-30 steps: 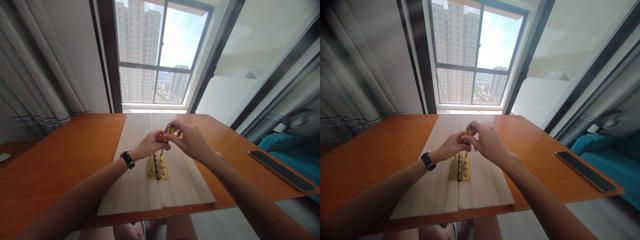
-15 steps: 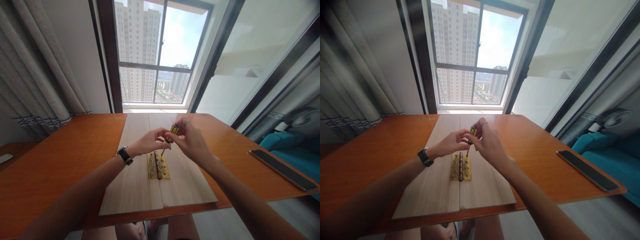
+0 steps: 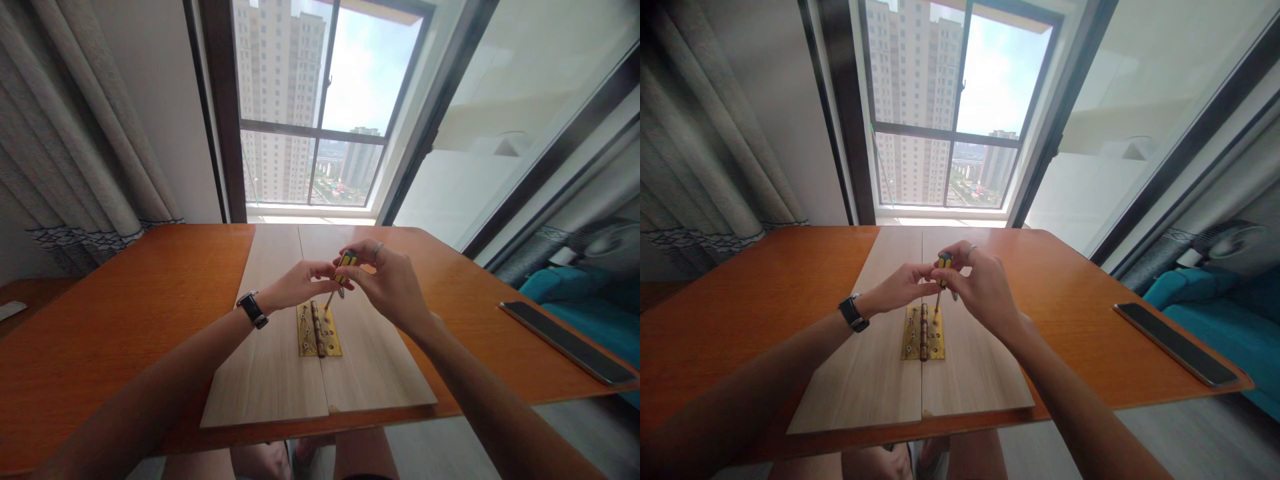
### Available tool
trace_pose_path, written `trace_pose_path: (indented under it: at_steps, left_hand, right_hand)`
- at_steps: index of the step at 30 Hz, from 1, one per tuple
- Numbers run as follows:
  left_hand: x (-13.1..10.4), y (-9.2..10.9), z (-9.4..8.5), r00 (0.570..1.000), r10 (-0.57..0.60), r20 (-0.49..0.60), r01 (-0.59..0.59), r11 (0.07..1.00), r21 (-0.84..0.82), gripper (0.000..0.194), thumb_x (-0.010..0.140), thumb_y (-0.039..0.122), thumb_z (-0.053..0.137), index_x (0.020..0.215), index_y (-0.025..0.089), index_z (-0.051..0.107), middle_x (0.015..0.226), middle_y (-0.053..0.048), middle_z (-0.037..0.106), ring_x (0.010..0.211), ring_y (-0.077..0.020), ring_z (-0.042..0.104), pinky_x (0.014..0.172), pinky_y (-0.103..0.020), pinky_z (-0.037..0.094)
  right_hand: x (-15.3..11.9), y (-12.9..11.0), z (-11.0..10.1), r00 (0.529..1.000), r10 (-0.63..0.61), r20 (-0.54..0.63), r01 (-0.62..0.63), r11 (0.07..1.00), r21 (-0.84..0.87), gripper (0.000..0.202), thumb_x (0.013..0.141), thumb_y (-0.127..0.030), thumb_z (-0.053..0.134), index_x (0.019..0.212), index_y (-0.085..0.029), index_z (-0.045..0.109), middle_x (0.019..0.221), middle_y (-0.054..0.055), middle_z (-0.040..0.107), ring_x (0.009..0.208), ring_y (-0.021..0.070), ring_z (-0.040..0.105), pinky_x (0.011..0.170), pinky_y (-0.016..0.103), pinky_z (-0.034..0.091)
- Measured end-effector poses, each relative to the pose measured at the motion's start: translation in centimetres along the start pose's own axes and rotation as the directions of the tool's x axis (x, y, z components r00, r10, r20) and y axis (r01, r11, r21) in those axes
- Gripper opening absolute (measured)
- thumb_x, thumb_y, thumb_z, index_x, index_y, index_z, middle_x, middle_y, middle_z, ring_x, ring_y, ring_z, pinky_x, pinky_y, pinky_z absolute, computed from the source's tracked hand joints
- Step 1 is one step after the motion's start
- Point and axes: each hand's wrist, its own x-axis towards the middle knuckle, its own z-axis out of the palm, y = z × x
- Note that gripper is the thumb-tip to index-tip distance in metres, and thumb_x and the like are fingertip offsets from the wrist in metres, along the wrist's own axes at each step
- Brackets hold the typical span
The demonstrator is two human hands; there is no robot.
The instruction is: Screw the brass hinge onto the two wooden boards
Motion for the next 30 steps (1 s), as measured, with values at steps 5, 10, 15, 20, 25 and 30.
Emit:
trace_pose_path:
  at_steps: [5, 10, 15, 20, 25, 30]
  left_hand:
    - [-0.1, 0.3, 0.8, 0.969, 0.047, -0.244, 0.007, 0.976, 0.216, 0.026, 0.072, 0.035, 0.086, 0.082, 0.016, 0.072, 0.079, -0.001, 0.067, 0.078, -0.016, 0.058, 0.079, -0.03, 0.044]
    - [0.0, 0.3, 1.0, 0.98, 0.024, -0.197, 0.006, 0.988, 0.152, 0.017, 0.082, 0.031, 0.078, 0.078, 0.015, 0.071, 0.073, 0.001, 0.067, 0.073, -0.0136, 0.059, 0.077, -0.029, 0.043]
    - [0.1, 0.3, 0.3, 0.993, 0.057, -0.106, -0.042, 0.989, 0.139, 0.011, 0.082, 0.026, 0.077, 0.084, 0.016, 0.072, 0.079, 0.0, 0.071, 0.076, -0.0137, 0.062, 0.079, -0.029, 0.044]
    - [0.0, 0.6, 0.2, 0.999, 0.005, -0.039, 0.001, 0.988, 0.155, 0.017, 0.089, 0.032, 0.07, 0.093, 0.015, 0.074, 0.093, -0.006, 0.076, 0.087, -0.0178, 0.066, 0.08, -0.029, 0.047]
    - [0.0, 0.0, 1.4, 0.999, -0.043, -0.023, 0.043, 0.999, -0.007, 0.015, 0.09, 0.027, 0.069, 0.095, 0.012, 0.072, 0.094, -0.009, 0.077, 0.09, -0.0184, 0.069, 0.083, -0.031, 0.05]
    - [0.0, -0.4, 1.8, 0.998, -0.015, 0.065, 0.018, 0.999, -0.05, 0.021, 0.097, 0.03, 0.062, 0.09, 0.013, 0.071, 0.093, -0.009, 0.076, 0.091, -0.0181, 0.068, 0.089, -0.031, 0.05]
  right_hand:
    - [-0.5, 0.4, 0.7, 0.995, -0.07, -0.066, 0.065, 0.995, -0.081, 0.026, 0.09, -0.043, 0.069, 0.087, -0.021, 0.055, 0.08, 0.004, 0.073, 0.073, 0.019, 0.07, 0.069, 0.033, 0.056]
    - [0.8, 0.5, -2.0, 0.861, -0.387, 0.329, 0.489, 0.807, -0.332, 0.023, 0.101, -0.031, 0.053, 0.12, -0.021, 0.062, 0.112, 0.01, 0.07, 0.101, 0.0224, 0.066, 0.084, 0.036, 0.053]
    - [3.9, -0.1, -4.6, 0.586, -0.405, 0.702, 0.795, 0.458, -0.399, 0.025, 0.103, -0.037, 0.049, 0.108, -0.024, 0.07, 0.091, 0.006, 0.068, 0.081, 0.02, 0.061, 0.067, 0.032, 0.042]
    - [4.4, -2.1, -3.1, 0.699, -0.162, 0.696, 0.692, 0.398, -0.602, 0.027, 0.1, -0.035, 0.054, 0.085, -0.018, 0.069, 0.07, 0.005, 0.066, 0.053, 0.0143, 0.049, 0.051, 0.03, 0.02]
    - [3.5, -4.4, -2.0, 0.842, 0.068, 0.534, 0.494, 0.297, -0.817, 0.034, 0.103, -0.025, 0.042, 0.084, -0.014, 0.068, 0.064, 0.009, 0.066, 0.052, 0.0177, 0.053, 0.052, 0.031, 0.018]
    - [5.6, -3.7, -4.1, 0.268, -0.223, 0.937, 0.963, 0.091, -0.254, 0.028, 0.105, -0.028, 0.044, 0.104, -0.015, 0.069, 0.091, 0.009, 0.07, 0.079, 0.0217, 0.063, 0.066, 0.034, 0.032]
